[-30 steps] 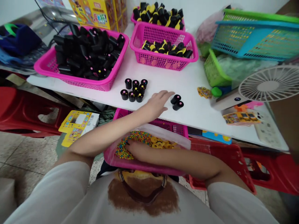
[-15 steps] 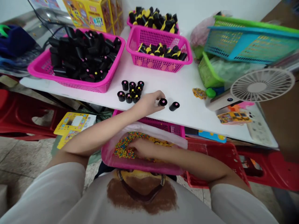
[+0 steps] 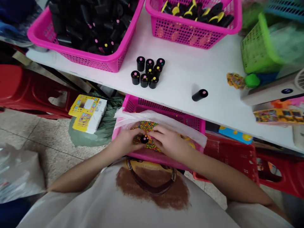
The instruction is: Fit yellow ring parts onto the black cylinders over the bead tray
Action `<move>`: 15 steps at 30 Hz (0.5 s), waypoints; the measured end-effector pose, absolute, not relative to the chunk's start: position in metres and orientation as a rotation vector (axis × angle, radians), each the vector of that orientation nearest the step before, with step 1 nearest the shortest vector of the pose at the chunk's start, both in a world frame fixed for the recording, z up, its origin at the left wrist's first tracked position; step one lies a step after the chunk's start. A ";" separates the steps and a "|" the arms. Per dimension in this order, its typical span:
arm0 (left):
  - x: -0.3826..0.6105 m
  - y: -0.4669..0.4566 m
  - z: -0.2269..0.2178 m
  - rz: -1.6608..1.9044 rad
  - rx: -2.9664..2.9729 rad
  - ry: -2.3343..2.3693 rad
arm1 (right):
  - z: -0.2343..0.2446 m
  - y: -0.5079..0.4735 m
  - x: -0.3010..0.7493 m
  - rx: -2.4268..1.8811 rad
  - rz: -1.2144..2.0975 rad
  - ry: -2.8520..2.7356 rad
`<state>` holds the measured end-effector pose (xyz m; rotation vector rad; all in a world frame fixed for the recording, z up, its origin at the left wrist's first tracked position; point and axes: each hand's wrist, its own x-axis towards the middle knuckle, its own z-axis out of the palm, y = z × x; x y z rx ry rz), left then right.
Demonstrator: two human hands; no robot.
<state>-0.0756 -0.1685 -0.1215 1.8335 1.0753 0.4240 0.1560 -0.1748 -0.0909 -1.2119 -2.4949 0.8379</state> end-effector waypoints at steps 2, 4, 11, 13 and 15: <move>-0.070 -0.169 -0.126 0.465 1.839 1.097 | -0.087 -0.176 0.151 -1.200 0.735 -2.596; -0.068 -0.168 -0.127 0.481 1.847 1.098 | -0.084 -0.176 0.148 -1.177 0.618 -2.683; -0.075 -0.170 -0.118 0.582 1.895 1.101 | -0.070 -0.177 0.152 -1.173 0.538 -2.681; -0.083 -0.170 -0.106 0.633 1.888 1.096 | -0.066 -0.176 0.154 -1.249 0.625 -2.707; -0.092 -0.163 -0.089 0.711 1.867 1.138 | -0.065 -0.173 0.154 -1.364 0.708 -2.844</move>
